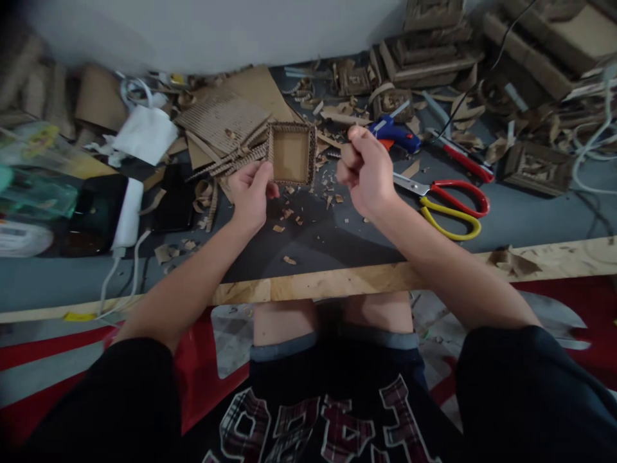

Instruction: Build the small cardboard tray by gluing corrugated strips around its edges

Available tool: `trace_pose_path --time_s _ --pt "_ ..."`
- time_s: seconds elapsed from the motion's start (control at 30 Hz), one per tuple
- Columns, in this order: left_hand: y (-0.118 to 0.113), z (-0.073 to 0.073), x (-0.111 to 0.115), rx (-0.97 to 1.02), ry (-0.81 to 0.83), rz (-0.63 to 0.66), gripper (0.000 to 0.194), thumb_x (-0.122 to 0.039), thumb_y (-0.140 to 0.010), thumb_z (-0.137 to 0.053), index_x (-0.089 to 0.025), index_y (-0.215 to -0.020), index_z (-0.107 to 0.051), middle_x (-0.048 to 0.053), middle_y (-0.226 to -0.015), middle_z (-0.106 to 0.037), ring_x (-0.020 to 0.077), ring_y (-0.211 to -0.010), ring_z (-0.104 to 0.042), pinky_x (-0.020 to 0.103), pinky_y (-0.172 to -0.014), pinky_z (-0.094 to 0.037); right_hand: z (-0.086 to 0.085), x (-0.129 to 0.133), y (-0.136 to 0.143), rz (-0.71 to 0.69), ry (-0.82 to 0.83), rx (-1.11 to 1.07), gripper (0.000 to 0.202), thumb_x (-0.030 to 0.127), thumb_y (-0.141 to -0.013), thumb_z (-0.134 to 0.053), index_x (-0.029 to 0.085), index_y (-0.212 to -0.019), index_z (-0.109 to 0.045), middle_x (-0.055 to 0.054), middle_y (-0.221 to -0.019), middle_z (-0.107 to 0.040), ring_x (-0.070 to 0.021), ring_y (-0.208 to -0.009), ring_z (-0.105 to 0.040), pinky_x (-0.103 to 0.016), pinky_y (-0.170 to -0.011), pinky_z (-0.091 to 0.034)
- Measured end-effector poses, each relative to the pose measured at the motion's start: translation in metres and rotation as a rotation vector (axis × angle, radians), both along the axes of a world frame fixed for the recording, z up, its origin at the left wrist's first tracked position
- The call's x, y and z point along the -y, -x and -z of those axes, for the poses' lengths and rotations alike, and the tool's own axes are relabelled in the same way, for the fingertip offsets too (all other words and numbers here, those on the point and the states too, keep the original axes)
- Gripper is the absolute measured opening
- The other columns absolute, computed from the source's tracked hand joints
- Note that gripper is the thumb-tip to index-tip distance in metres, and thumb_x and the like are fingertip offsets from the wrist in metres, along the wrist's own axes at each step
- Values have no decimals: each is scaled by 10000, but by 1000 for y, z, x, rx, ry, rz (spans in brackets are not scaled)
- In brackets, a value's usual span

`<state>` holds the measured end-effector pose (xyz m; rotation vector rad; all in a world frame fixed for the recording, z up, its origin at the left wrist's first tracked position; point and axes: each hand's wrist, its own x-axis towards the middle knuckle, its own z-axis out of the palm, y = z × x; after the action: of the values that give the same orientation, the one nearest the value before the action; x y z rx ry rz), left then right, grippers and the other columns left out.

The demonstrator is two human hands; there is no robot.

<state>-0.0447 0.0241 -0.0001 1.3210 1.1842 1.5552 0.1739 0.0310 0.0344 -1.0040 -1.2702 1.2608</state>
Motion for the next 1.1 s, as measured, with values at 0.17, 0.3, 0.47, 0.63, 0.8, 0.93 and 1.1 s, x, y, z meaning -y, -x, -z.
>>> trace_pose_path --time_s 0.17,0.3,0.47,0.63,0.8,0.93,1.1 --pt "23 -37 2 -282 80 240 352 -416 -875 -721 -162 -637 -673 -43 -463 -468 57 -387 -425 185 -404 -306 -25 2 -14 138 -109 56 482 611 -730 -747 295 -817 -393 82 -580 -270 -117 -495 -246 -294 -474 -259" --pt "32 -46 16 -498 25 372 277 -412 -811 -739 -170 -677 -756 -2 -550 -638 83 -453 -475 202 -433 -339 -42 24 -36 -178 -269 421 552 591 -709 -837 289 -1034 -508 82 -600 -410 -126 -526 -343 -315 -532 -353" --pt "20 -30 30 -576 190 565 407 -558 -827 -669 -169 -788 -784 11 -615 -678 103 -478 -540 207 -451 -391 -29 55 -44 -488 -516 902 1071 547 -634 -872 272 -1521 -339 -139 -1439 -567 -362 -1291 -584 -531 -990 -552" --pt "11 -20 26 -447 253 568 632 -769 -848 -568 -165 -859 -757 25 -609 -658 102 -475 -551 199 -429 -377 -12 64 -34 -257 -402 1027 817 329 -757 -735 257 -1498 -400 -92 -1181 -735 -304 -950 -734 -472 -838 -602" --pt "22 -11 22 -316 228 449 730 -807 -858 -521 -146 -1111 -700 149 -1002 -770 144 -768 -695 223 -628 -530 7 73 -34 -6 -339 1090 821 413 -809 -669 173 -1530 -359 -155 -1178 -744 -386 -1049 -697 -566 -873 -573" --pt "32 -16 35 -549 145 510 704 -757 -882 -543 -193 -1294 -625 161 -1285 -695 218 -1041 -705 301 -803 -579 13 85 -40 -25 -289 982 663 483 -935 -535 240 -1526 -358 -130 -1276 -712 -350 -1134 -676 -567 -946 -555" --pt "36 -24 53 -1035 -209 600 865 -676 -748 -780 -214 -1438 -540 169 -1515 -536 357 -1385 -541 470 -1101 -515 5 94 -38 -198 -397 990 696 528 -891 -632 229 -1484 -425 -110 -1162 -740 -332 -1097 -691 -514 -932 -563"
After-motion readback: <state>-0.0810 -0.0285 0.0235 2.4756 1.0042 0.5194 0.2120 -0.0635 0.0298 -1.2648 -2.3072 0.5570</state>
